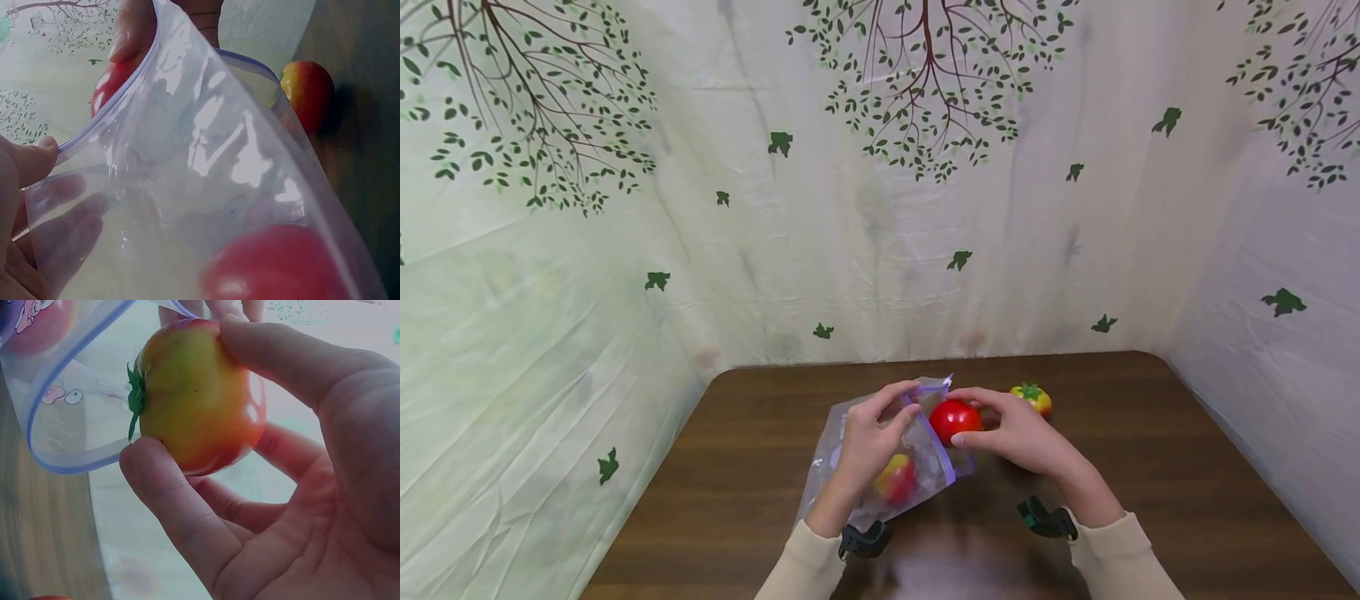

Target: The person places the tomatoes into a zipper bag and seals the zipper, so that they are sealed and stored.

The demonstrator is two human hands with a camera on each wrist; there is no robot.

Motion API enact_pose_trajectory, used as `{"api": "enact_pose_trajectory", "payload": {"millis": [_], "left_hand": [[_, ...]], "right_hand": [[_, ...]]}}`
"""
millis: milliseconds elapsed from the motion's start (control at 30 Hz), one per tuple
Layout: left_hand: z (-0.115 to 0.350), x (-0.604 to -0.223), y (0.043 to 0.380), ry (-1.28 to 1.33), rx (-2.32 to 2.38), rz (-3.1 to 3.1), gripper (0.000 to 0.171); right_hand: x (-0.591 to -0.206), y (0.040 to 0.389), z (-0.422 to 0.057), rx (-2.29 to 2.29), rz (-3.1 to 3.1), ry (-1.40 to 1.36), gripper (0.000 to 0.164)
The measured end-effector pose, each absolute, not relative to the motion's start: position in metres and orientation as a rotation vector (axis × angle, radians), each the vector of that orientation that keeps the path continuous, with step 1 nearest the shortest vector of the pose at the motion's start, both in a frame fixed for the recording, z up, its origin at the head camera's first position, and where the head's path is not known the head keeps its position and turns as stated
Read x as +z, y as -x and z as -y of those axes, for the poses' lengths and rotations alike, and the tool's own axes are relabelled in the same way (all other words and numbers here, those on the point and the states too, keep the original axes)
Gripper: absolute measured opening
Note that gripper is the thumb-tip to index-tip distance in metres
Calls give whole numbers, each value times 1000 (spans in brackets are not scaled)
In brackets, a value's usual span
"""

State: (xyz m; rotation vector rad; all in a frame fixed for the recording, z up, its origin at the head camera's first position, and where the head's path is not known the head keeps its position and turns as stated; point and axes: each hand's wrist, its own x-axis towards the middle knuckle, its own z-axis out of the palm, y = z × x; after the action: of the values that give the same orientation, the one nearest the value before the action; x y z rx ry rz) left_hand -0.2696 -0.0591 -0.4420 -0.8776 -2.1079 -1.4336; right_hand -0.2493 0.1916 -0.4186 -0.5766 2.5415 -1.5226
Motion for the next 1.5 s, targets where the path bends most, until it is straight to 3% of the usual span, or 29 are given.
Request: {"api": "enact_pose_trajectory", "payload": {"millis": [1500], "left_hand": [[58, -444, 269, 918, -1474, 2078, 32]], "right_hand": [[-450, 266, -185, -1722, -2038, 518, 53]]}}
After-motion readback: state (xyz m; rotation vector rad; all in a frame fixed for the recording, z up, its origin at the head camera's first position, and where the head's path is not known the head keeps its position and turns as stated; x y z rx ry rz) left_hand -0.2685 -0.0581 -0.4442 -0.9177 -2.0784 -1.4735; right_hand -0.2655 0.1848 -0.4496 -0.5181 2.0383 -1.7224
